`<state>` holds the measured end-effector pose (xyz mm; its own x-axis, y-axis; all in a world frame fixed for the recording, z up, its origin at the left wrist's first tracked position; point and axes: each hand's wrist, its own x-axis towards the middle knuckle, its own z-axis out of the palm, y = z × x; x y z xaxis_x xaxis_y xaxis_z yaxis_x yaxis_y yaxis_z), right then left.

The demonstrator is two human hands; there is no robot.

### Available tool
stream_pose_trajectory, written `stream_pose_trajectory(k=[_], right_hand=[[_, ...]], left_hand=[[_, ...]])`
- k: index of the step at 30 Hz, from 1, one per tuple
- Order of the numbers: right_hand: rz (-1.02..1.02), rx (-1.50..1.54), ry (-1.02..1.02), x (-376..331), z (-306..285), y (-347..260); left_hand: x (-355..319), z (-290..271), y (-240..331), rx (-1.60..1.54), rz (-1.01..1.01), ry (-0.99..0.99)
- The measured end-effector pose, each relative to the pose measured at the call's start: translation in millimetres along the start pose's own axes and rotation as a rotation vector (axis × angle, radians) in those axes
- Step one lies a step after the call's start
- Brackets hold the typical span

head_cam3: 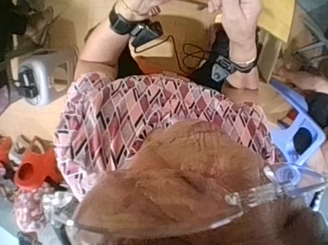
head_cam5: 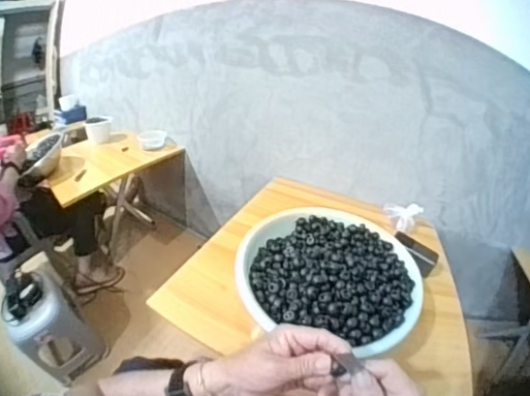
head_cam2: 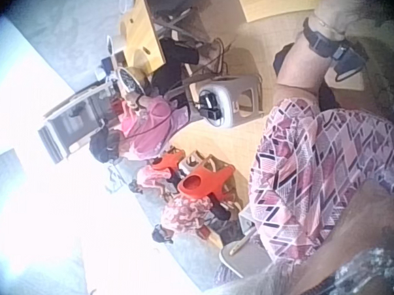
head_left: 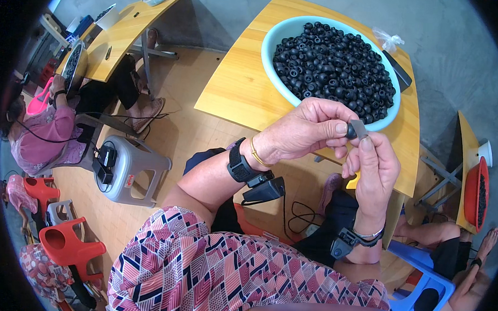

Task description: Trimming excess material from small black rubber components using a manual blade.

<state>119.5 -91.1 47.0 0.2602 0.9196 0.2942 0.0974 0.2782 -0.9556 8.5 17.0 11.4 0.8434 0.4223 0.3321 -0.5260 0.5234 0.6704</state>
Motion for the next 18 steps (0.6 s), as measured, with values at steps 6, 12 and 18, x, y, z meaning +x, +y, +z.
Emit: stream_pose_trajectory(k=[6, 12, 18], right_hand=[[-0.013, 0.013, -0.009, -0.2, -0.9, 1.5], [-0.014, -0.051, -0.039, -0.1, -4.4, 2.2], [0.029, -0.116, -0.08, -2.4, -4.5, 2.2]], left_hand=[[0.9, 2.0, 0.4, 0.018, 0.008, 0.01], [0.6, 1.3, 0.7, 0.025, 0.009, 0.014], [0.9, -1.3, -1.4, 0.061, 0.024, 0.046]])
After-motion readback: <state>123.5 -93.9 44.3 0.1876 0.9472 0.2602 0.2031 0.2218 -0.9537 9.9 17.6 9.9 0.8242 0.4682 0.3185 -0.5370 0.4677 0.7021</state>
